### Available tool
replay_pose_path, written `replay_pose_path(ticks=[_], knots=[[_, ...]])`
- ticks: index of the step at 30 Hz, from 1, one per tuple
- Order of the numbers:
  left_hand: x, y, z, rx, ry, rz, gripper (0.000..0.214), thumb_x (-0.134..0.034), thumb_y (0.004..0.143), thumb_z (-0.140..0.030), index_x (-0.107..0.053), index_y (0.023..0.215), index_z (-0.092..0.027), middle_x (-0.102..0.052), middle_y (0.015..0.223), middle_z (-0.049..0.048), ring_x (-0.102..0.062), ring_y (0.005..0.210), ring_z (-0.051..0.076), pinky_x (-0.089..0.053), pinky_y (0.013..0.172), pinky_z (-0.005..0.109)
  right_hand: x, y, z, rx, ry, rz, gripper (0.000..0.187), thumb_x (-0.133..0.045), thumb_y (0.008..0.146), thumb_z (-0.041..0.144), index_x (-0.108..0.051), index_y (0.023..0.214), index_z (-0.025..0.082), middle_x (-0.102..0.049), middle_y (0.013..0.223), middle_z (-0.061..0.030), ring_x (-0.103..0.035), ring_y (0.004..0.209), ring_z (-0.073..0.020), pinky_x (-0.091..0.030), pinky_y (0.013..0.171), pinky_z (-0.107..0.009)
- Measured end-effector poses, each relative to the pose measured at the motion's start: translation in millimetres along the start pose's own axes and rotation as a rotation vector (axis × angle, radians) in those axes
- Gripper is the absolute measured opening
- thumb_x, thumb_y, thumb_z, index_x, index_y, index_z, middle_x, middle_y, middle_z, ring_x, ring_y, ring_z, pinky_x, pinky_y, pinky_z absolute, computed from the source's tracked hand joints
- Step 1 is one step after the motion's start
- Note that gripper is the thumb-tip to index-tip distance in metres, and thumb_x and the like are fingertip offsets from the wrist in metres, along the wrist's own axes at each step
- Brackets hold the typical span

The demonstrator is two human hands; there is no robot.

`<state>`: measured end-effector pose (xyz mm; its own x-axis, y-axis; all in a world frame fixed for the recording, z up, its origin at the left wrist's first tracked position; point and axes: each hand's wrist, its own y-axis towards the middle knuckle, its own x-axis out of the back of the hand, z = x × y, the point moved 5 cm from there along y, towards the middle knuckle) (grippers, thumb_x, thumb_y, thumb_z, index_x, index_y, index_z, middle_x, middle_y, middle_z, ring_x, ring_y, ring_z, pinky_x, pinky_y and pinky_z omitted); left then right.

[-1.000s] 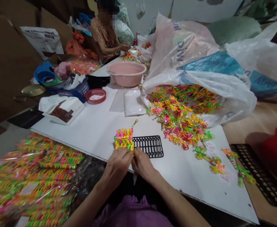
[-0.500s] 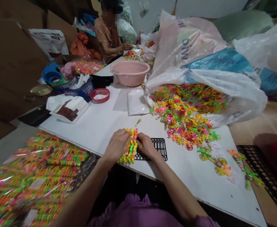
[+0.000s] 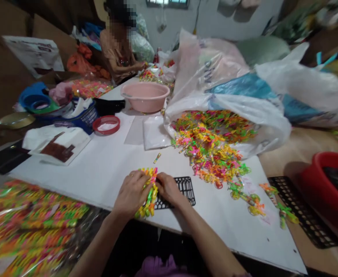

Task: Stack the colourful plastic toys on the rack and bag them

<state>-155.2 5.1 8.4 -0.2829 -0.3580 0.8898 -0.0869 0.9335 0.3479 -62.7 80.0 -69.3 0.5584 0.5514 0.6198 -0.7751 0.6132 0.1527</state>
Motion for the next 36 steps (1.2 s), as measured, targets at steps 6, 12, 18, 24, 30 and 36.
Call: replay_pose_path(ticks=[6,12,18,24,30,36], knots=[[-15.5,5.5,-4.6,-0.077,-0.085,0.075,0.021,-0.040,0.091,-0.026,-0.060,0.093,-0.022,-0.061,0.087,0.0020,-0.056,0.085,0.017,-0.045,0.081,0.033,32.0,14.6,-24.8,-0.063,-0.091,0.101,0.019,-0.056,0.082,0.018,-0.062,0.100,0.015,-0.065,0.087,-0.0026,-0.058,0.075,-0.0123,-0.043,0.067,-0.020],[-19.8,-8.8,1.5,-0.126,-0.057,-0.033,0.021,-0.039,0.091,-0.025,-0.060,0.096,-0.022,-0.063,0.088,0.0019,-0.058,0.087,0.017,-0.045,0.082,0.032,101.3,65.9,-52.2,-0.164,-0.856,0.023,0.031,-0.041,0.082,0.003,-0.058,0.107,0.007,-0.057,0.109,-0.0181,-0.055,0.098,-0.0228,-0.044,0.082,-0.031],[-20.7,-25.1,1.8,-0.242,-0.023,-0.085,0.019,-0.044,0.089,-0.024,-0.057,0.102,-0.023,-0.064,0.091,0.0016,-0.059,0.089,0.017,-0.046,0.079,0.029,65.0,37.3,-44.0,0.064,-0.851,0.221,0.024,-0.041,0.088,0.010,-0.059,0.103,0.012,-0.057,0.113,-0.0134,-0.053,0.103,-0.0218,-0.044,0.084,-0.029],[-19.2,-19.1,-2.7,-0.123,-0.044,-0.044,0.019,-0.040,0.091,-0.025,-0.058,0.096,-0.020,-0.063,0.089,0.0034,-0.058,0.088,0.018,-0.045,0.082,0.032,75.9,2.0,-34.5,-0.083,-0.701,0.146,0.034,-0.033,0.093,0.018,-0.045,0.124,0.024,-0.049,0.127,-0.0071,-0.055,0.101,-0.0178,-0.046,0.075,-0.026],[-16.0,-10.1,-7.7,-0.067,-0.040,0.016,0.021,-0.039,0.091,-0.025,-0.059,0.093,-0.019,-0.061,0.087,0.0039,-0.057,0.086,0.017,-0.046,0.081,0.032,66.8,23.0,-28.8,-0.276,-0.706,0.079,0.026,-0.035,0.093,0.025,-0.053,0.110,0.019,-0.062,0.100,-0.0093,-0.059,0.091,-0.0207,-0.043,0.070,-0.027],[-14.9,-8.7,-4.3,-0.056,-0.039,0.020,0.021,-0.040,0.091,-0.025,-0.060,0.092,-0.018,-0.061,0.086,0.0043,-0.056,0.087,0.018,-0.045,0.082,0.033,77.0,14.6,-48.3,-0.461,-0.604,-0.021,0.020,-0.043,0.089,0.030,-0.055,0.101,0.022,-0.066,0.092,-0.0045,-0.062,0.085,-0.0202,-0.041,0.067,-0.027]])
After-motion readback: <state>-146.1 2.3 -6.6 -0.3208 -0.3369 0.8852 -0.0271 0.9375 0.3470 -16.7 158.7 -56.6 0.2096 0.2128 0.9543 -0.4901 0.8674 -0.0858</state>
